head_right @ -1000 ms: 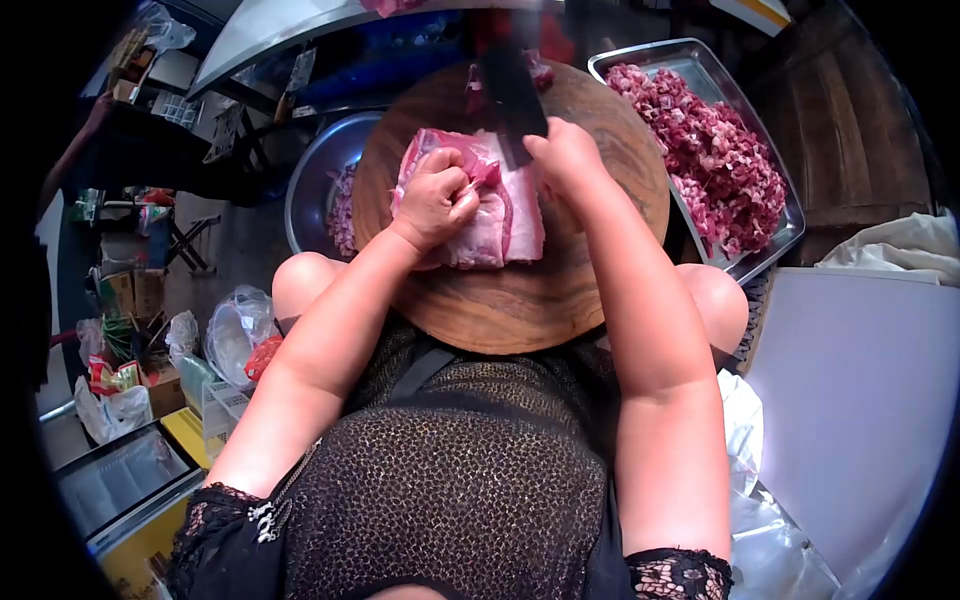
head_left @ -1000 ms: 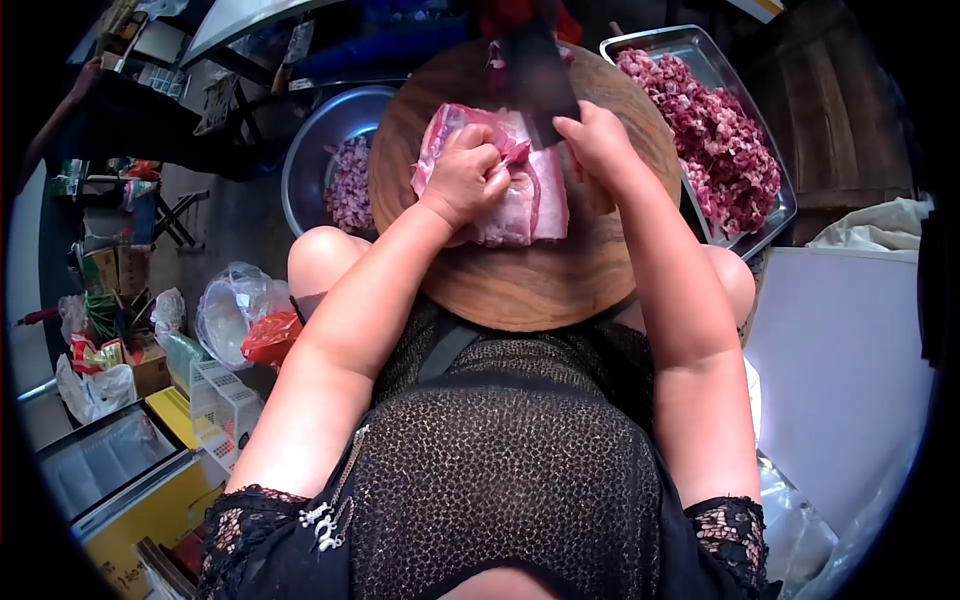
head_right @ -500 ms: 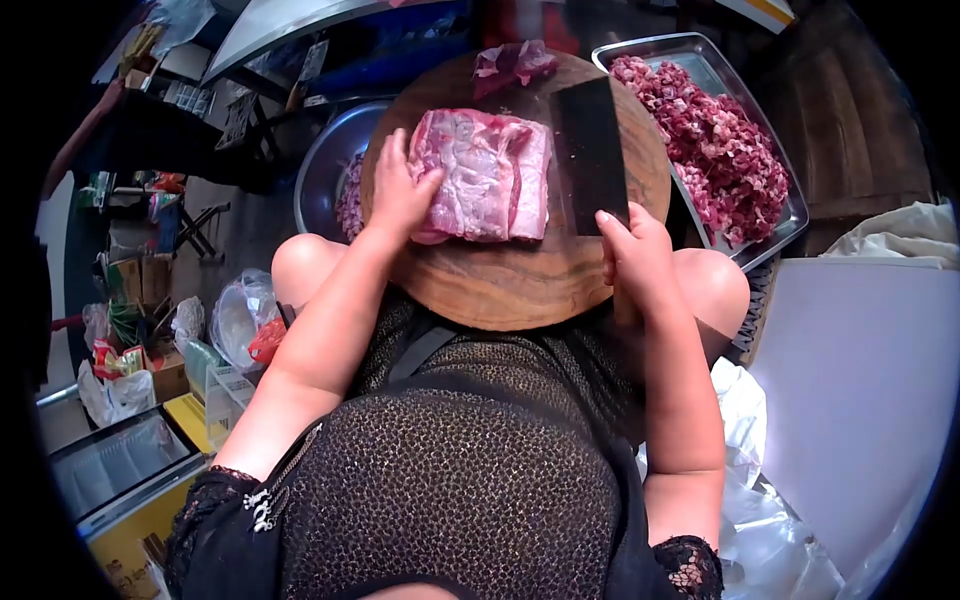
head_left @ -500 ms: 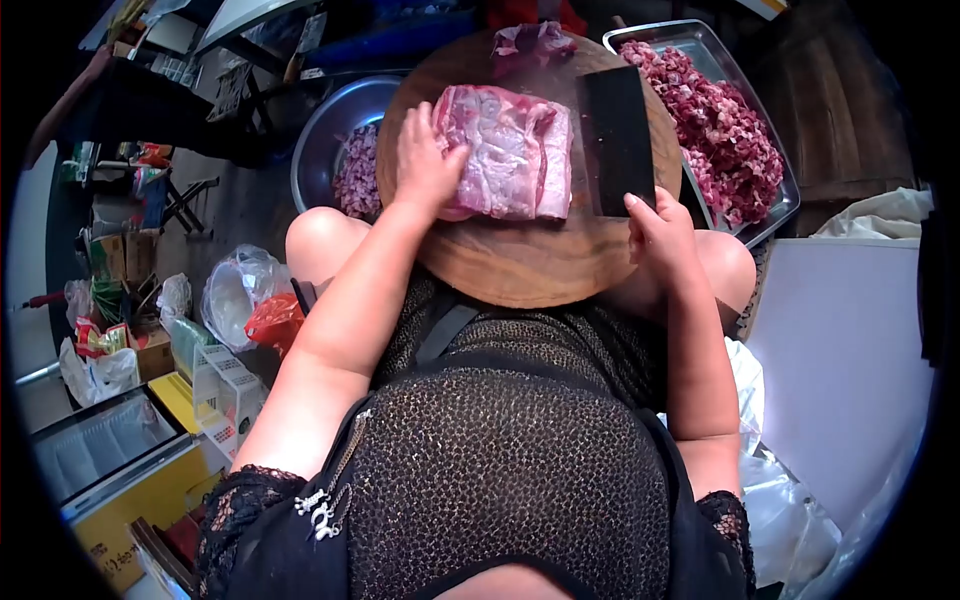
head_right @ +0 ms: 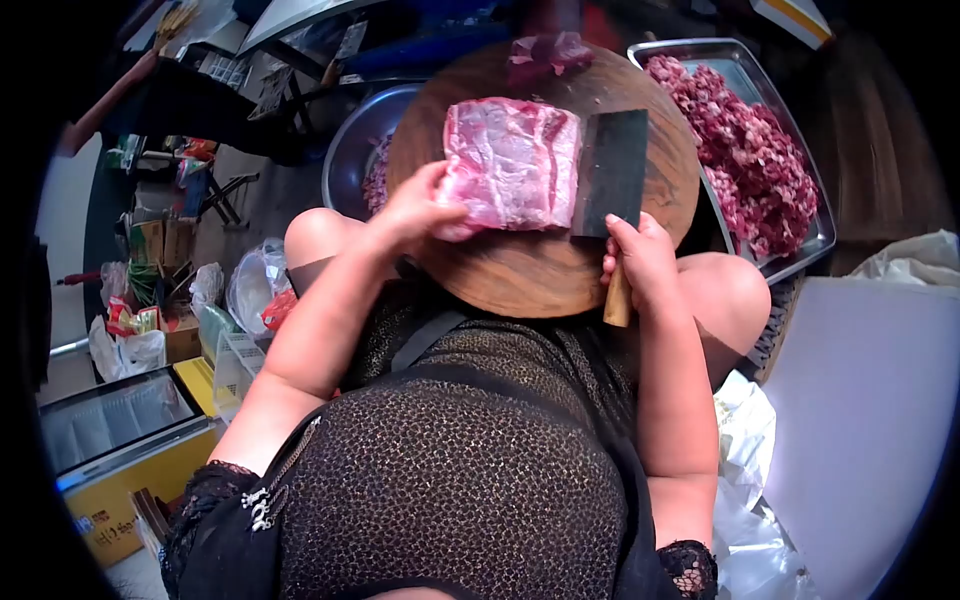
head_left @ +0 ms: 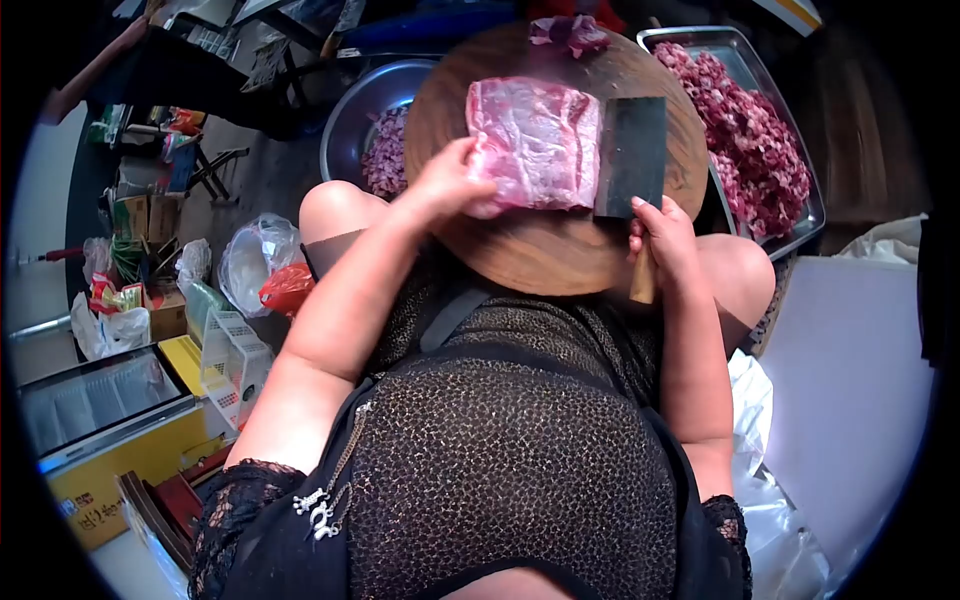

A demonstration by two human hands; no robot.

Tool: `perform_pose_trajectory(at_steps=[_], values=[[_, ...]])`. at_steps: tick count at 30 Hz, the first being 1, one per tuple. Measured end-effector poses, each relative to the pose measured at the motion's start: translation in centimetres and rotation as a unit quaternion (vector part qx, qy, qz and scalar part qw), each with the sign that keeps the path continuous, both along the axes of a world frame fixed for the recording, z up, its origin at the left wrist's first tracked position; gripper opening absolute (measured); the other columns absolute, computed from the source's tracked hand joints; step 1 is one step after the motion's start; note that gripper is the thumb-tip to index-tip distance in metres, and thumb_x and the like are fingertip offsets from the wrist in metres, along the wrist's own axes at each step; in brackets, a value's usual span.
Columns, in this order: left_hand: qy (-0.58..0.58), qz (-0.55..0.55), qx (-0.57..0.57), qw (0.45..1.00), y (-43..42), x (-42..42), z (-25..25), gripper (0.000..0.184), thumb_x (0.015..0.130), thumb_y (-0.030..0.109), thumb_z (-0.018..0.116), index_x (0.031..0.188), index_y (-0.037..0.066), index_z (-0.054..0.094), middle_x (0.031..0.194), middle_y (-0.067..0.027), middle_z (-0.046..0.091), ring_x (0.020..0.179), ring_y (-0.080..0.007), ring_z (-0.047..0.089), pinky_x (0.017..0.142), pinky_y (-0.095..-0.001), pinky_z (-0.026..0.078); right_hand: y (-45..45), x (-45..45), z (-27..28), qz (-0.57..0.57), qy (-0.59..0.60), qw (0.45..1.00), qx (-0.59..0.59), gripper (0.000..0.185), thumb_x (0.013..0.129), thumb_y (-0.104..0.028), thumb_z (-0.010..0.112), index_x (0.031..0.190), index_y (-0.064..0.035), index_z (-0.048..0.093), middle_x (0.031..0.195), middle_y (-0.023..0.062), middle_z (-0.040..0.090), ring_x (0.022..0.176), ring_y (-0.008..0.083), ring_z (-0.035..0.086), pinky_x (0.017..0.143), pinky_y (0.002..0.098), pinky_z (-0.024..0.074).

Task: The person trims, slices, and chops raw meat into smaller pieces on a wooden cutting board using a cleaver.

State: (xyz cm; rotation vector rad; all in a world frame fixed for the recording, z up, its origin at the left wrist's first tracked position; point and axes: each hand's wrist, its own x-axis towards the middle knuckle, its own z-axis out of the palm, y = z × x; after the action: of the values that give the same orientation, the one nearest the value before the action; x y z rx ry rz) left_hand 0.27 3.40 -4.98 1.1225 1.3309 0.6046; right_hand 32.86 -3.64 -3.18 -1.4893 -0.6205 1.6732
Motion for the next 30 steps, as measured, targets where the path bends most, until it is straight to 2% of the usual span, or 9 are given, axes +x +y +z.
perform_pose_trajectory(at_steps=[1, 3, 6, 8, 11, 20, 25, 28, 30], values=[[-0.006, -0.028, 0.021, 0.999, 0.1, -1.6, -0.9, 0.071, 0.078, 0.011, 0.078, 0.139, -0.001, 0.042, 0.118, -0.0178, 0.064, 0.094, -0.0268, 0.069, 0.083, -0.0359, 0.056, -0.5, 0.1, -0.2, 0.011, 0.007, 1.0, 0.01, 0.019, 0.095, -0.022, 0.062, 0.089, -0.0116, 0.048, 0.066, -0.0007, 0.051, 0.049, 0.01, 0.052, 0.042, 0.0285, 0.047], [0.481, -0.12, 0.145, 0.856, 0.0, -1.0, 5.1, 0.055, 0.082, 0.018, 0.073, 0.131, 0.002, 0.053, 0.116, -0.0187, 0.065, 0.097, -0.0319, 0.068, 0.084, -0.0399, 0.054, -0.9, 0.3, -0.2, 0.004, 0.001, 1.0, 0.011, 0.019, 0.095, -0.021, 0.062, 0.089, -0.0112, 0.047, 0.066, -0.0003, 0.051, 0.049, 0.0101, 0.052, 0.042, 0.0283, 0.047], [0.5, -0.117, 0.379, 0.77, 2.1, 0.8, 4.5, 0.048, 0.082, 0.023, 0.069, 0.125, 0.004, 0.059, 0.114, -0.0201, 0.064, 0.103, -0.036, 0.063, 0.09, -0.0431, 0.05, -0.9, 0.2, -0.4, -0.003, -0.006, 1.0, 0.022, 0.019, 0.094, -0.021, 0.062, 0.09, -0.0102, 0.047, 0.067, 0.0002, 0.051, 0.05, 0.0104, 0.052, 0.043, 0.0283, 0.0469], [0.415, -0.143, 0.437, 0.785, 2.9, 5.3, 4.4, 0.05, 0.084, 0.027, 0.067, 0.127, 0.004, 0.059, 0.12, -0.0211, 0.061, 0.113, -0.0388, 0.057, 0.1, -0.0442, 0.045, -1.0, -0.1, -0.6, -0.002, -0.008, 1.0, 0.027, 0.019, 0.094, -0.02, 0.062, 0.09, -0.0097, 0.047, 0.067, 0.0004, 0.051, 0.05, 0.0104, 0.052, 0.043, 0.0284, 0.047], [0.475, -0.141, 0.326, 0.805, 4.8, 12.3, 4.4, 0.075, 0.08, 0.047, 0.072, 0.142, 0.013, 0.048, 0.133, -0.0253, 0.05, 0.125, -0.0406, 0.048, 0.106, -0.0449, 0.041, -0.5, 0.0, -0.6, 0.003, -0.016, 0.999, 0.032, 0.018, 0.093, -0.018, 0.063, 0.092, -0.0087, 0.047, 0.067, 0.0006, 0.051, 0.05, 0.0107, 0.052, 0.043, 0.0291, 0.0473], [0.496, -0.181, 0.326, 0.784, 8.3, 10.0, 2.7, 0.039, 0.076, 0.02, 0.071, 0.112, 0.007, 0.064, 0.119, -0.0229, 0.058, 0.109, -0.0398, 0.059, 0.097, -0.0414, 0.048, -0.3, 0.4, -1.9, 0.018, -0.02, 0.998, 0.062, 0.014, 0.09, -0.011, 0.061, 0.094, -0.0069, 0.048, 0.068, 0.0015, 0.053, 0.048, 0.0121, 0.051, 0.042, 0.0293, 0.0465], [0.308, -0.046, 0.263, 0.913, 7.6, 7.3, 3.2, 0.036, 0.078, 0.021, 0.074, 0.109, 0.005, 0.067, 0.099, -0.0129, 0.072, 0.091, -0.0233, 0.069, 0.082, -0.0337, 0.053, -0.8, -0.5, -0.9, 0.006, -0.059, 0.995, 0.079, 0.014, 0.09, -0.011, 0.059, 0.1, -0.0017, 0.055, 0.067, 0.0025, 0.057, 0.049, 0.0116, 0.054, 0.046, 0.0277, 0.0453], [0.318, -0.076, 0.238, 0.915, 7.4, 6.2, 3.6, 0.037, 0.078, 0.02, 0.077, 0.109, 0.001, 0.068, 0.096, -0.0094, 0.072, 0.084, -0.0148, 0.067, 0.077, -0.0295, 0.053, -1.1, -0.7, -0.1, -0.022, -0.1, 0.986, 0.135, 0.016, 0.092, -0.01, 0.058, 0.106, -0.0022, 0.059, 0.066, 0.0002, 0.057, 0.048, 0.0086, 0.052, 0.045, 0.0261, 0.0429], [0.314, -0.092, 0.228, 0.917, 7.2, 5.7, 2.6, 0.037, 0.078, 0.019, 0.077, 0.109, 0.001, 0.067, 0.097, -0.009, 0.072, 0.085, -0.014, 0.067, 0.077, -0.029, 0.053, -1.2, -0.5, 1.1, 0.018, -0.133, 0.972, 0.191, 0.022, 0.093, -0.013, 0.057, 0.111, -0.0009, 0.061, 0.071, 0.0082, 0.065, 0.055, 0.0193, 0.061, 0.053, 0.0317, 0.0484]])
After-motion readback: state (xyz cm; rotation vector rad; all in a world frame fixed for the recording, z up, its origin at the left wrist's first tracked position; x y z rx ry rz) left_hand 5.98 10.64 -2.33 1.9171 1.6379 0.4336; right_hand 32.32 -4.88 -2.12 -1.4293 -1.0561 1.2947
